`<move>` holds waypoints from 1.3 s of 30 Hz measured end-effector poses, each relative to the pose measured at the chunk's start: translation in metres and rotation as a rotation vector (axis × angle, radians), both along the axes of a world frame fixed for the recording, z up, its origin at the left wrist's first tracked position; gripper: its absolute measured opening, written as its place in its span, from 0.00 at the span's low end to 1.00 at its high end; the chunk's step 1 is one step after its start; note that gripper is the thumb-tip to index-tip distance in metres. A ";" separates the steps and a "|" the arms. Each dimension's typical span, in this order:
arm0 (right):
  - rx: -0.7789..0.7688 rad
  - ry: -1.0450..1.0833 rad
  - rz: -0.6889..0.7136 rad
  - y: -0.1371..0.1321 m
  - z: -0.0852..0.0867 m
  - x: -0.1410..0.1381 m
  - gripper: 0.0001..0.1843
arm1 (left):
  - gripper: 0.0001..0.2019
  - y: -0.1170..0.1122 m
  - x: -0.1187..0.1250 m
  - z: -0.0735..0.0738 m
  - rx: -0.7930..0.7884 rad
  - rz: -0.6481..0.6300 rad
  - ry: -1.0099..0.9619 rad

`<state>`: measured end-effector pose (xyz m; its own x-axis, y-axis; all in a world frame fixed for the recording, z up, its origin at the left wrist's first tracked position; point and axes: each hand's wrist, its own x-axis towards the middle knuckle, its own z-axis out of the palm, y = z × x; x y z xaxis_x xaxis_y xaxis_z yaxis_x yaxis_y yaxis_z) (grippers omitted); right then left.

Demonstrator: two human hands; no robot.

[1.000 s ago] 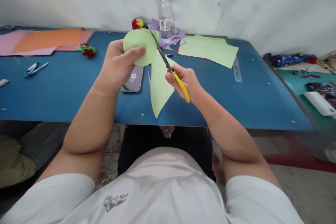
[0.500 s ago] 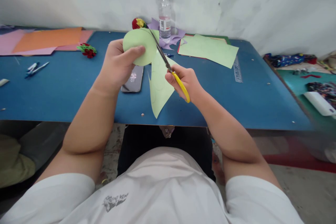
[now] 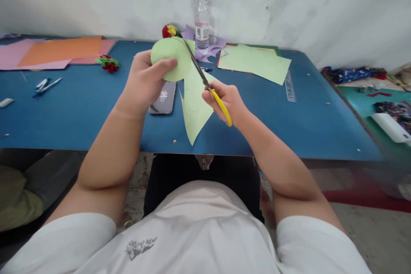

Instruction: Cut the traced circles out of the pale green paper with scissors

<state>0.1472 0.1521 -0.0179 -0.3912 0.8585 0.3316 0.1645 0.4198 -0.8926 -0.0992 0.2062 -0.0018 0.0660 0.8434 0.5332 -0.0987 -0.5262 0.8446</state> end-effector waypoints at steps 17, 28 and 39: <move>-0.034 0.002 0.072 0.001 -0.001 0.001 0.42 | 0.15 -0.008 0.000 0.006 0.015 -0.002 0.025; -0.014 0.008 0.046 0.000 0.000 0.001 0.42 | 0.17 0.004 -0.001 -0.003 -0.022 -0.066 0.005; -0.022 -0.004 0.044 0.001 0.000 0.002 0.42 | 0.18 0.001 0.000 -0.002 -0.021 -0.071 0.032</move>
<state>0.1492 0.1533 -0.0180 -0.4296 0.8475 0.3117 0.1498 0.4072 -0.9010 -0.0995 0.2072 -0.0039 0.1425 0.8470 0.5121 -0.1082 -0.5009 0.8587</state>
